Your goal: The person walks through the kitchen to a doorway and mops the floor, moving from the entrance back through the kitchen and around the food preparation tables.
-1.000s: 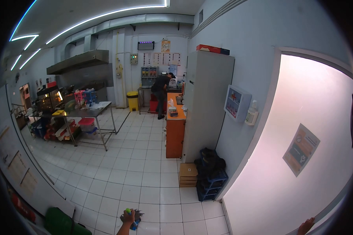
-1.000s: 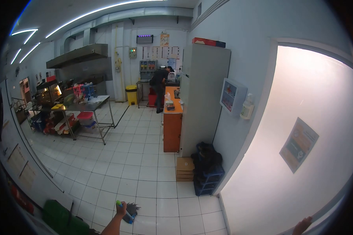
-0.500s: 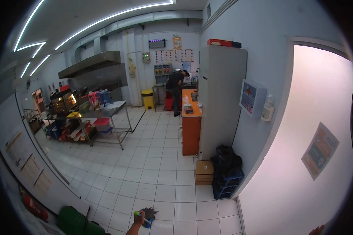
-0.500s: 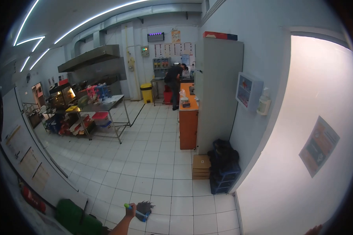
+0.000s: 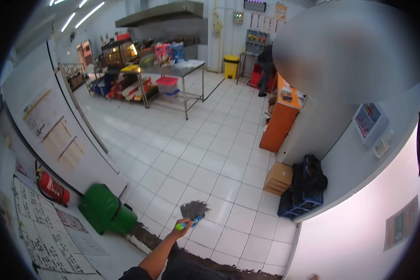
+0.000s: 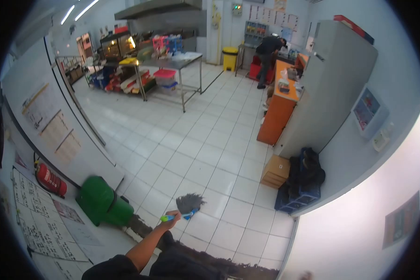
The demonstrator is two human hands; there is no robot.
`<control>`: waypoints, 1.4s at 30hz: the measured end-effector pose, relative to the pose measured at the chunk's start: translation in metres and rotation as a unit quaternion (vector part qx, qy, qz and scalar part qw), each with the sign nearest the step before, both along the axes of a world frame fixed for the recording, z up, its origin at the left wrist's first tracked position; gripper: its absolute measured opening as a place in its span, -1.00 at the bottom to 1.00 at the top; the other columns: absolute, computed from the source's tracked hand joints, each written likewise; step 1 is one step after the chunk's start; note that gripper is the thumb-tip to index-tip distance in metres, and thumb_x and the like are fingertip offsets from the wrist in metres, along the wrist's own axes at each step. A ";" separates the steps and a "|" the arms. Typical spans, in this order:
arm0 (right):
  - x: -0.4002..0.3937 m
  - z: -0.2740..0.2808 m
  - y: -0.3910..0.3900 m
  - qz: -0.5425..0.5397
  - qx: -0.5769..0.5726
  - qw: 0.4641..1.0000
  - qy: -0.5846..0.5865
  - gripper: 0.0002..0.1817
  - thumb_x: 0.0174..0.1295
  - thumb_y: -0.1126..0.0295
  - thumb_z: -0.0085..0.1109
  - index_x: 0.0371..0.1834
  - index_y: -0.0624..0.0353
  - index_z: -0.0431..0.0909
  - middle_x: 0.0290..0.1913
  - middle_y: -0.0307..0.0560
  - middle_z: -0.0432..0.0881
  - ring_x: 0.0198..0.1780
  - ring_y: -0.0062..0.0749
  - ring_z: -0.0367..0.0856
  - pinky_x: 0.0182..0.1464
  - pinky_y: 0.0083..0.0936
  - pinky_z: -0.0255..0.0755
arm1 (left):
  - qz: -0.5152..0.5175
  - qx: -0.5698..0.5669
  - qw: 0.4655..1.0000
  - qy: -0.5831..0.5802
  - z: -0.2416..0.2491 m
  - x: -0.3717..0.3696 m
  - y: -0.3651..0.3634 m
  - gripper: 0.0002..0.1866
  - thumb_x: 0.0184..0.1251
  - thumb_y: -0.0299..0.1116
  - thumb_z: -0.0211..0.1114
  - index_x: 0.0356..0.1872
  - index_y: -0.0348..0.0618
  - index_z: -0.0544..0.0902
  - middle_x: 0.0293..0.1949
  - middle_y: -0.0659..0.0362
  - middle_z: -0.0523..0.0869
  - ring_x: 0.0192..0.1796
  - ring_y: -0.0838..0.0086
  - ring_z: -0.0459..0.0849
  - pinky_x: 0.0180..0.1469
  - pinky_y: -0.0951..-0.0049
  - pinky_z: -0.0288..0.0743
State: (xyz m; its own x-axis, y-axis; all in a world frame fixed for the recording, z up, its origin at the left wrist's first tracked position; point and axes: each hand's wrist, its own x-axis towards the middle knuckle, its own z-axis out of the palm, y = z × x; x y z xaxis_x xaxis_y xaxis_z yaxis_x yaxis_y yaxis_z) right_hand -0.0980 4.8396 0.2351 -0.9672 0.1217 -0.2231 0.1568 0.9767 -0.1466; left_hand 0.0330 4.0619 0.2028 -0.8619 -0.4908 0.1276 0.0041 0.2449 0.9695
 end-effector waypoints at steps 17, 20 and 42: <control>0.092 0.291 -0.656 0.187 -0.752 0.572 0.270 -0.56 0.38 0.07 0.05 -0.57 0.02 0.20 -0.74 -0.33 0.17 -0.75 -0.62 0.08 -0.68 -0.63 -0.03 | -0.489 0.091 0.849 0.179 0.189 -0.082 -0.002 -0.73 -0.02 -0.20 0.39 -0.65 -0.11 0.54 -0.66 0.06 0.57 -0.53 0.09 0.58 -0.43 0.21 0.43; 0.104 0.336 -0.653 0.154 -0.731 0.568 0.344 -0.52 0.32 -0.05 0.11 -0.57 -0.01 0.20 -0.77 -0.35 0.19 -0.77 -0.63 0.10 -0.71 -0.64 -0.02 | -0.629 0.047 0.771 0.080 0.130 -0.098 0.021 -0.69 0.06 -0.16 0.36 -0.65 -0.15 0.56 -0.62 0.05 0.59 -0.48 0.11 0.62 -0.39 0.20 0.44; -0.060 0.178 -0.833 0.014 -0.445 0.821 0.359 -0.61 0.21 0.48 -0.07 -0.80 0.15 0.19 -0.79 -0.22 0.22 -0.80 -0.40 0.20 -0.70 -0.41 0.08 | -0.768 0.039 0.639 0.024 -0.054 -0.252 -0.112 -0.62 0.23 -0.30 0.31 -0.71 -0.23 0.43 -0.64 0.03 0.48 -0.46 0.11 0.48 -0.37 0.15 0.33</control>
State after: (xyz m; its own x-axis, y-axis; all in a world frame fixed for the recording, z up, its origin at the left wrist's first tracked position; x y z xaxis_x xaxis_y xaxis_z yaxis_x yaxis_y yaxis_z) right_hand -0.1575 4.0062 0.4135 -0.8879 0.1949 0.4166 -0.3024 0.4353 -0.8480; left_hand -0.2195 3.9497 0.1492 -0.3298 0.9229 0.1985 0.2113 -0.1328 0.9684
